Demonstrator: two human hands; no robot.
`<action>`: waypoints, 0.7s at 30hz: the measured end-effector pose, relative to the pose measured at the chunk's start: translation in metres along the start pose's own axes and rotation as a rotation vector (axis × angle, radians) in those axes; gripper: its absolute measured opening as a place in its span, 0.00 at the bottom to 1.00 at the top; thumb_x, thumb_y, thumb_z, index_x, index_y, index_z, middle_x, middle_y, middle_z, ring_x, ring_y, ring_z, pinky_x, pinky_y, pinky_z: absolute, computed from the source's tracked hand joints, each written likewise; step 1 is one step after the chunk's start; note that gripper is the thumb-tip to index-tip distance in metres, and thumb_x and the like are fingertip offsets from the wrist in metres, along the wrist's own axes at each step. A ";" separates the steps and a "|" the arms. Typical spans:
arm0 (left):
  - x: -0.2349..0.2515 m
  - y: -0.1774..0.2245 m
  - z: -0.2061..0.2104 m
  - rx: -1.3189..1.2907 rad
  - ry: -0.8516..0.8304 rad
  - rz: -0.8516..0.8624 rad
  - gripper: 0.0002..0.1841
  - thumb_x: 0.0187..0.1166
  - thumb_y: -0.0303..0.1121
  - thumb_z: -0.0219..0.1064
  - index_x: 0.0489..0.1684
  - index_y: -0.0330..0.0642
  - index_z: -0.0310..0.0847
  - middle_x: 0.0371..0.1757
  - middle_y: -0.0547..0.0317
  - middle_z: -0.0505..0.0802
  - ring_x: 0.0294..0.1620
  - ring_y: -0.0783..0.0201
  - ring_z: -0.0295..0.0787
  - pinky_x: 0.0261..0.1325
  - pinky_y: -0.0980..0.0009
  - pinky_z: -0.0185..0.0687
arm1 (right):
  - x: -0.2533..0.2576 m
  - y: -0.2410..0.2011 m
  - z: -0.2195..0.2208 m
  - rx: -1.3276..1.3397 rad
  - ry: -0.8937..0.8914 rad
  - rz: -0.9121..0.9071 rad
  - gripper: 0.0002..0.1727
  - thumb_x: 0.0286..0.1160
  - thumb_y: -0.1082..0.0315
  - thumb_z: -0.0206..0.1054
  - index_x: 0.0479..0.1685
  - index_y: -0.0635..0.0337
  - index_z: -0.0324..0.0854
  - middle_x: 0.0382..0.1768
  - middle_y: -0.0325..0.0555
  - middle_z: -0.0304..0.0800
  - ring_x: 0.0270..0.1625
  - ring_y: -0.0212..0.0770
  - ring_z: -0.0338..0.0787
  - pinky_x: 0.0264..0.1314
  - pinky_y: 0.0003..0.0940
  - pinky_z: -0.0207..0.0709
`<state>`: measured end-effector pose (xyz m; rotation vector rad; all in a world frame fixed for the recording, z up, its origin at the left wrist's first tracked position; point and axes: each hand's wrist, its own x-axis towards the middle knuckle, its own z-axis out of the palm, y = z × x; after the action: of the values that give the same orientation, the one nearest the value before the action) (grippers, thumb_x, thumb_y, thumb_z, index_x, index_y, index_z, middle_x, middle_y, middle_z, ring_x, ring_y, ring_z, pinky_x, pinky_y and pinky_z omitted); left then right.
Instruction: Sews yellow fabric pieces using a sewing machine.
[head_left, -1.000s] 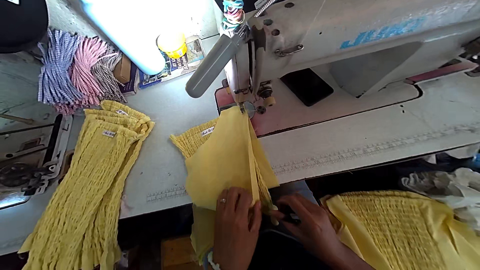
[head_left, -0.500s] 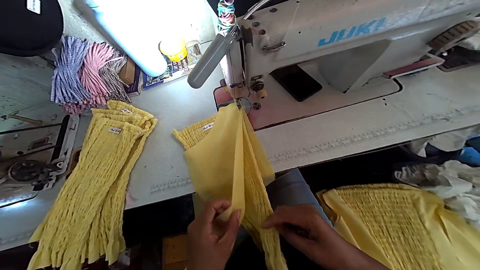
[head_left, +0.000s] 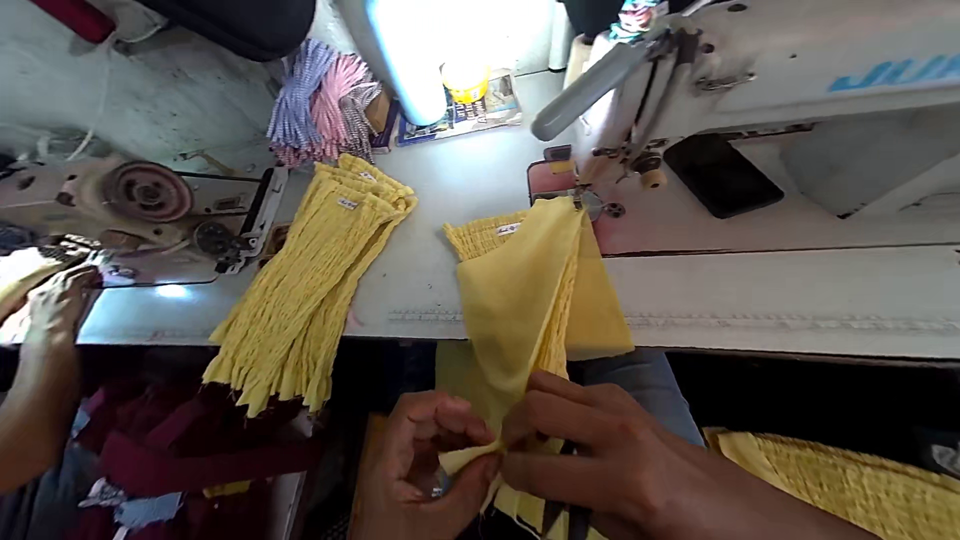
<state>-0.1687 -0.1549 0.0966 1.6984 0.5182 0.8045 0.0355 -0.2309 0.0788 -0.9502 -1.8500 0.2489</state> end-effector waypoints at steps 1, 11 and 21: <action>-0.002 -0.001 -0.002 -0.039 0.037 -0.008 0.23 0.70 0.27 0.77 0.62 0.57 0.78 0.50 0.76 0.95 0.49 0.79 0.93 0.52 0.82 0.89 | 0.007 0.001 0.004 0.011 0.000 -0.010 0.08 0.83 0.71 0.61 0.44 0.52 0.86 0.38 0.44 0.83 0.41 0.37 0.81 0.36 0.21 0.72; 0.012 0.001 -0.005 -0.037 0.419 0.113 0.19 0.74 0.19 0.68 0.62 0.43 0.74 0.45 0.71 0.97 0.43 0.78 0.94 0.46 0.81 0.89 | 0.077 0.020 0.013 0.075 -0.032 0.035 0.04 0.74 0.70 0.70 0.37 0.62 0.85 0.36 0.46 0.84 0.37 0.29 0.82 0.39 0.14 0.75; 0.034 0.010 -0.022 0.235 0.327 0.316 0.26 0.69 0.31 0.80 0.63 0.43 0.72 0.49 0.70 0.96 0.51 0.77 0.93 0.57 0.80 0.88 | 0.112 0.020 0.005 0.004 -0.010 0.180 0.11 0.66 0.62 0.78 0.44 0.57 0.90 0.33 0.34 0.81 0.29 0.18 0.75 0.29 0.07 0.67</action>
<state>-0.1624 -0.1193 0.1172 1.9029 0.5912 1.3065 0.0201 -0.1380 0.1422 -1.1164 -1.7739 0.3676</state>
